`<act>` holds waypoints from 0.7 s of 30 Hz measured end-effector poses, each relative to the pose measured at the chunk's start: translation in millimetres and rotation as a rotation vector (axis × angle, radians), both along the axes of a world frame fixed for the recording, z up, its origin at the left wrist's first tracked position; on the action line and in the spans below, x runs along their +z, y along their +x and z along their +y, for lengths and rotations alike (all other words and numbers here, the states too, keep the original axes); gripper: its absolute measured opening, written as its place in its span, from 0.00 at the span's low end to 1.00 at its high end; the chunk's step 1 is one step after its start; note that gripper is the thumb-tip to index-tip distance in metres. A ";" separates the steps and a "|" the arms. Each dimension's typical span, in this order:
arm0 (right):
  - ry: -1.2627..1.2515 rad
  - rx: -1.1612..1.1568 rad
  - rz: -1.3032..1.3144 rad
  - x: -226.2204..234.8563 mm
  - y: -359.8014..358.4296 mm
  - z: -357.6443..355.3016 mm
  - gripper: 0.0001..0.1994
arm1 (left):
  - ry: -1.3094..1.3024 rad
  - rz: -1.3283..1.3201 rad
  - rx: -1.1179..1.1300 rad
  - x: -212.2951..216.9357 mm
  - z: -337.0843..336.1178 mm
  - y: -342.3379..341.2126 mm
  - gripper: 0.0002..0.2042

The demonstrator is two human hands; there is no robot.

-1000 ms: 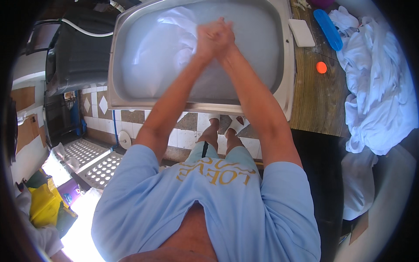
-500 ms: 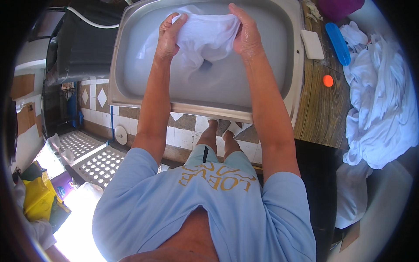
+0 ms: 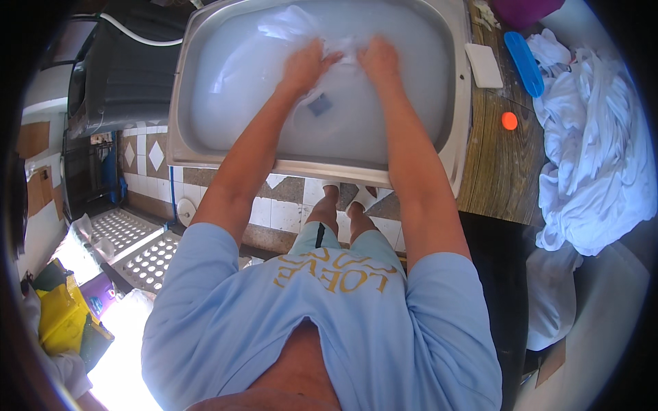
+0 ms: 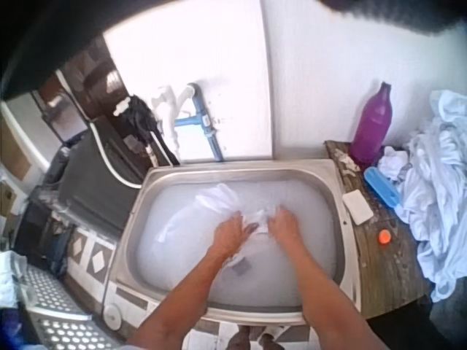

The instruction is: The person washes a white shirt by hand in a basin of soapy water, scrubbing a specific stain, then wrings it out and places it into a top-loading washing machine.

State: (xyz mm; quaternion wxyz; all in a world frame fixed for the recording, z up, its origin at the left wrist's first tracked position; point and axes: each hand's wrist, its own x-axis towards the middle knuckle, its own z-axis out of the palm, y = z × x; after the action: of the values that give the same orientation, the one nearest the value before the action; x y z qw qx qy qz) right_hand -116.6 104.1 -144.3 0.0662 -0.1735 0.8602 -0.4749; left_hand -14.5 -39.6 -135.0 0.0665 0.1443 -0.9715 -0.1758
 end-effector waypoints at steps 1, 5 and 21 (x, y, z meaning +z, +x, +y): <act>-0.146 0.007 -0.123 -1.8 -1.6 -2.4 0.16 | -0.079 0.085 -0.006 -18.1 -3.8 1.6 0.25; -0.793 0.011 -0.727 4.4 -11.1 -0.1 0.17 | 0.743 0.022 0.160 -17.6 -17.1 -1.9 0.18; -1.143 0.019 -1.012 38.1 43.7 -20.0 0.18 | 0.778 0.532 0.151 44.4 57.9 -48.5 0.17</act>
State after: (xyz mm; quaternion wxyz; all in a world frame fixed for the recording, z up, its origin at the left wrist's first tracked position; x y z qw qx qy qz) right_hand -72.9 84.1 -106.3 0.3564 0.0506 0.3436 -0.8674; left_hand -63.0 18.3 -90.6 0.2666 0.1785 -0.7695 -0.5522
